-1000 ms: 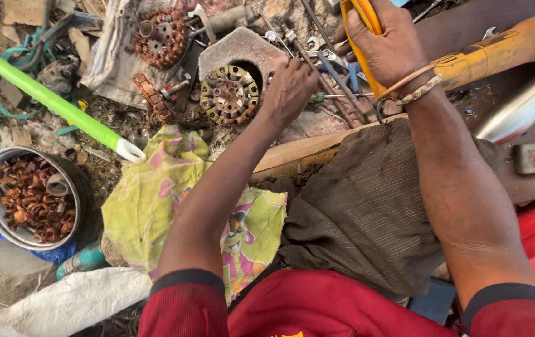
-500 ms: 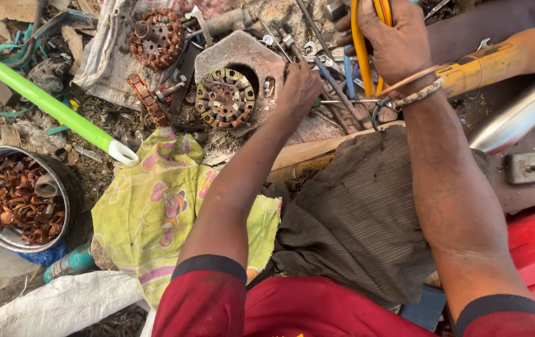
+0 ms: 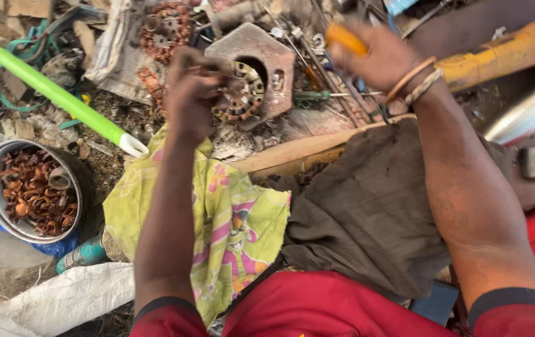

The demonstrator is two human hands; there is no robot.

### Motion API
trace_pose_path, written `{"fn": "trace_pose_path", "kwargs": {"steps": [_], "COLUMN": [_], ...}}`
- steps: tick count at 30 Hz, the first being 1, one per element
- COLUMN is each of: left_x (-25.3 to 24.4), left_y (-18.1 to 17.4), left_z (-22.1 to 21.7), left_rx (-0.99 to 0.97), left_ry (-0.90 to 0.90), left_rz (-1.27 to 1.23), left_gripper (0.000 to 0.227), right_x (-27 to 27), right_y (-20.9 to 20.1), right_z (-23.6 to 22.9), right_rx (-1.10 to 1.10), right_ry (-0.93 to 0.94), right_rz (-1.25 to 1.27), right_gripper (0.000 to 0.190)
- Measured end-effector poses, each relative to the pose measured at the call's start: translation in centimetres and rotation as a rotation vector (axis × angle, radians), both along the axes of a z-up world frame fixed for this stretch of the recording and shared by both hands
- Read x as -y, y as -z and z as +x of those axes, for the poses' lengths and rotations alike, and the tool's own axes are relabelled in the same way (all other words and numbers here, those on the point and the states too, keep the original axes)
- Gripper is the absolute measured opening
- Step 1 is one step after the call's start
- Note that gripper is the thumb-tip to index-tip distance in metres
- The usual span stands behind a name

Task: The person uses pliers to pull and remove copper wire coils from a stator component. The removed copper pieces are placed into a nearby metal bowl.

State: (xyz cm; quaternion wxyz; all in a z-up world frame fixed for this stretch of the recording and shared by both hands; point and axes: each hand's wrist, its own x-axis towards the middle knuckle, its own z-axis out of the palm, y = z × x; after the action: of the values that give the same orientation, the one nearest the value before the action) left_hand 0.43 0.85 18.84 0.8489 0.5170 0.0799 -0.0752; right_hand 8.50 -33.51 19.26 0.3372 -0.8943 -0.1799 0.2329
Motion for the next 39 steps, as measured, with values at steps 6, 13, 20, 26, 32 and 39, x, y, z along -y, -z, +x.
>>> {"fn": "trace_pose_path", "kwargs": {"steps": [6,13,20,26,32,39], "left_x": [-4.3,-2.5,-2.3,-0.8,-0.4,0.4], "left_y": [6.4,12.9,13.5,14.6,15.3,14.9], "left_z": [-1.3,-0.2,0.3,0.0,-1.7,-0.7], "left_rx": [-0.067,0.32,0.2,0.118,0.286,0.251], "left_ry": [-0.234,-0.174,-0.149,-0.174,-0.356,-0.397], "left_rz": [0.612,1.415,1.415,1.455,1.524,1.552], "left_gripper": [0.023,0.033,0.038,0.04,0.036,0.028], "right_x": [-2.3,-4.9,-5.9,-5.7,-6.9,-6.2], "right_y": [3.7,3.6,4.1,2.9,6.6,6.0], "right_z": [-2.6,-3.4,-3.5,-5.0,-5.0,-4.6], "right_rx": [-0.17,-0.448,-0.323,-0.072,-0.229,-0.213], "right_ry": [-0.398,-0.302,-0.401,-0.268,-0.131,0.02], "right_rz": [-0.252,-0.516,-0.44,-0.683,-0.752,-0.636], "right_gripper": [0.057,0.064,0.07,0.052,0.059,0.064]}}
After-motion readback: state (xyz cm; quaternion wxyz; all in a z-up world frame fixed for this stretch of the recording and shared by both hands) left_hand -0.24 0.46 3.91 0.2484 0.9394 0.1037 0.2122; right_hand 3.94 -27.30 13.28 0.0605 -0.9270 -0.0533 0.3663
